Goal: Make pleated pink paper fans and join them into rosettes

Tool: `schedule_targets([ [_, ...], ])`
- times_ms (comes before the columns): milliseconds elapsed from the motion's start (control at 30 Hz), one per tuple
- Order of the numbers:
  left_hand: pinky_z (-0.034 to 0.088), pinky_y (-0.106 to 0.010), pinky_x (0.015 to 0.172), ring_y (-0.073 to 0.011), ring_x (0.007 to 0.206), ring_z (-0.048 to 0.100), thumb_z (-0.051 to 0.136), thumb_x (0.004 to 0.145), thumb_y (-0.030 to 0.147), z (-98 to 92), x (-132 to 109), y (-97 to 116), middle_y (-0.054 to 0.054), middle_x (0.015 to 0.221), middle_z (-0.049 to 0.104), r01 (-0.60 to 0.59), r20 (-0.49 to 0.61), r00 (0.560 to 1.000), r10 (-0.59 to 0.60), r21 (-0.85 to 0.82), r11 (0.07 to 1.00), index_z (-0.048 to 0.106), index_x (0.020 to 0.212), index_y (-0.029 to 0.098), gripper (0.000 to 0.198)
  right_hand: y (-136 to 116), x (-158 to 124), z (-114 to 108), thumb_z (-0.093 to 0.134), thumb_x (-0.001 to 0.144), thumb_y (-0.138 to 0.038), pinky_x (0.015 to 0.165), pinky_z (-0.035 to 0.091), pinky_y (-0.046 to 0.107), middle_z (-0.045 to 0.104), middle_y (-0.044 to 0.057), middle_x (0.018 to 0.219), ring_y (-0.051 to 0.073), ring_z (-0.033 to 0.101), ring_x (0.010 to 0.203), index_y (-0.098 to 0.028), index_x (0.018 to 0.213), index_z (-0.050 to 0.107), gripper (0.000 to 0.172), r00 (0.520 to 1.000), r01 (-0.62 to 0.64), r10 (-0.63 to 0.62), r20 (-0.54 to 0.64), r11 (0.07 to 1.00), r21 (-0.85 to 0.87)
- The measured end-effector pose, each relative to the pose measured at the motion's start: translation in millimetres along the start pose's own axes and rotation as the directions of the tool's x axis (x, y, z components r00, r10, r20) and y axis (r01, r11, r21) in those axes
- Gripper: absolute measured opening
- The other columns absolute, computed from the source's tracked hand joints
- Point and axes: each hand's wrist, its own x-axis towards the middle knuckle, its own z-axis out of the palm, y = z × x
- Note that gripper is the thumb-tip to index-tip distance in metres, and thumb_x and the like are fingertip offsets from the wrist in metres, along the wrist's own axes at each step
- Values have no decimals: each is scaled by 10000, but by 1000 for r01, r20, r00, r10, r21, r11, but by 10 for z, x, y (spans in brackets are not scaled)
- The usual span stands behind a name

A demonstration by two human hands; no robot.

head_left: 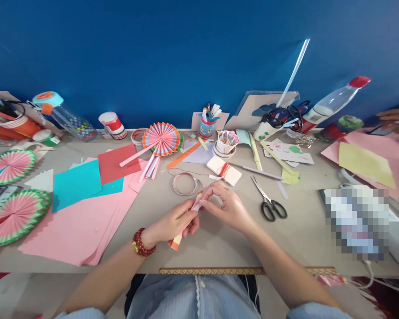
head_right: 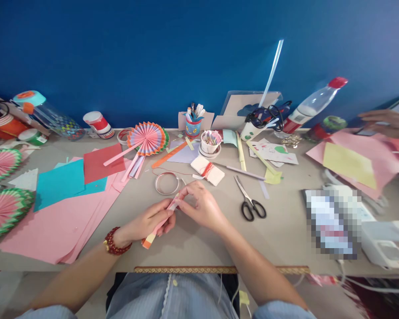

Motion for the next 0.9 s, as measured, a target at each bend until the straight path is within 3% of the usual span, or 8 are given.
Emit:
schedule_targets([
  [267,386,-205,488,-88,489,453,365,998,387,-1,1,-1,38,652,559,8,3,1000,-8,3,1000,455,978,196,213,10,13,35,615,908,-251,778,492,373,676,54,828,226,585,862,-231,807,608,104,991,112,-120,-65,987,-113],
  [700,345,-176,425,-69,442,407,408,993,402,-48,6,-38,44,617,537,39,106,994,-22,-167,985,477,1009,179,234,45,-5,-4,600,906,-180,809,486,369,654,53,858,222,575,896,-223,852,580,72,979,201,-205,-4,964,-171],
  [900,350,-174,431,-69,448,405,398,998,377,-49,-2,-32,45,615,535,29,102,995,-12,-167,986,487,1038,174,225,58,-6,-5,606,905,-159,798,476,348,641,43,856,207,570,882,-203,862,566,73,970,236,-241,-14,958,-165],
])
